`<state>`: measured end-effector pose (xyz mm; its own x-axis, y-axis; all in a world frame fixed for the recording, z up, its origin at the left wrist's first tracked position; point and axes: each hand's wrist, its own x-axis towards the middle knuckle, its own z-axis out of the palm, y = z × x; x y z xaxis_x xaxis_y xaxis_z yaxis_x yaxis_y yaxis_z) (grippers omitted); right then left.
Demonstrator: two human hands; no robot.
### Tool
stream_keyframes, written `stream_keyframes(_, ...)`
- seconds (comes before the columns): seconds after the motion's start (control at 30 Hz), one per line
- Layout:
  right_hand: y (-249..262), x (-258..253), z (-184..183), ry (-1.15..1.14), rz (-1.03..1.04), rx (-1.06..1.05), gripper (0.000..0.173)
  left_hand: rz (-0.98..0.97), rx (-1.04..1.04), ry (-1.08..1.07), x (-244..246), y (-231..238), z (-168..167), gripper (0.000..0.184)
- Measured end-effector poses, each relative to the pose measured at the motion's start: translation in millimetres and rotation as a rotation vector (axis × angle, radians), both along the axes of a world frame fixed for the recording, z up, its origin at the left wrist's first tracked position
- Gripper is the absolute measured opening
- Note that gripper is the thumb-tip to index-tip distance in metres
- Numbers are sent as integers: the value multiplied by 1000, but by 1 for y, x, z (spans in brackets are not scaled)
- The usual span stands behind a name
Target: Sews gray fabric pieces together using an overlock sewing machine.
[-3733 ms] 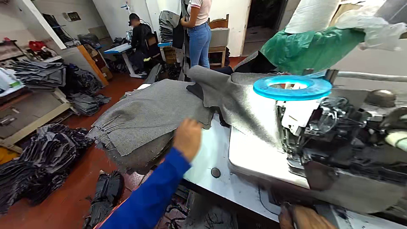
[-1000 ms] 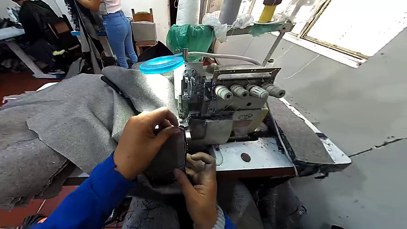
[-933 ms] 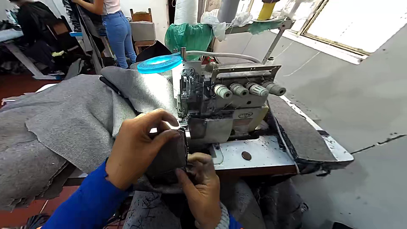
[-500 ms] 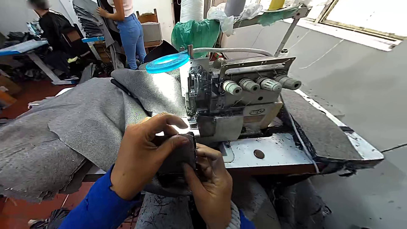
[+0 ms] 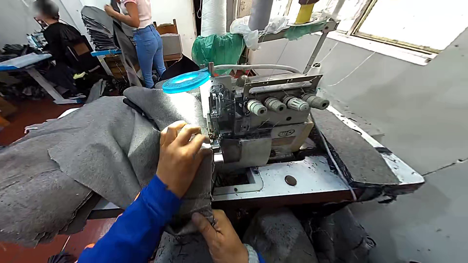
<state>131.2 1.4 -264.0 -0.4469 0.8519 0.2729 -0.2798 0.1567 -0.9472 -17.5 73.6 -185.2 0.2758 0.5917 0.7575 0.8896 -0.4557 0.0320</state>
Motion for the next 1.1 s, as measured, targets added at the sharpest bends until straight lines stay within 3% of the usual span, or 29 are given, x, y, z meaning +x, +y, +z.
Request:
stream_keyframes(0.1,-8,11,-4,-122,-49,74,30,133,69,130,21,-27,-6,30)
stream_keyframes(0.23,2,19,2,-181,-120,272,34,235,-76,206,39,-46,-1,39)
stream_keyframes(0.4,22,21,17,-230,-215,399,51,117,-204,26,26,-33,5,27)
stream_keyframes(0.6,45,27,31,-198,-286,465,48,-56,-264,-78,31,-66,32,30)
stream_keyframes(0.67,51,27,34,-184,-278,466,46,-104,-220,-27,32,-77,25,33)
stream_keyframes(0.83,50,16,33,-145,-328,438,39,-112,-105,222,15,-72,8,61)
stream_keyframes(0.97,49,7,34,-119,-388,367,38,-110,-82,303,8,-60,4,34)
stream_keyframes(1.1,52,-3,43,-2,-370,174,33,-120,-92,238,9,-48,13,30)
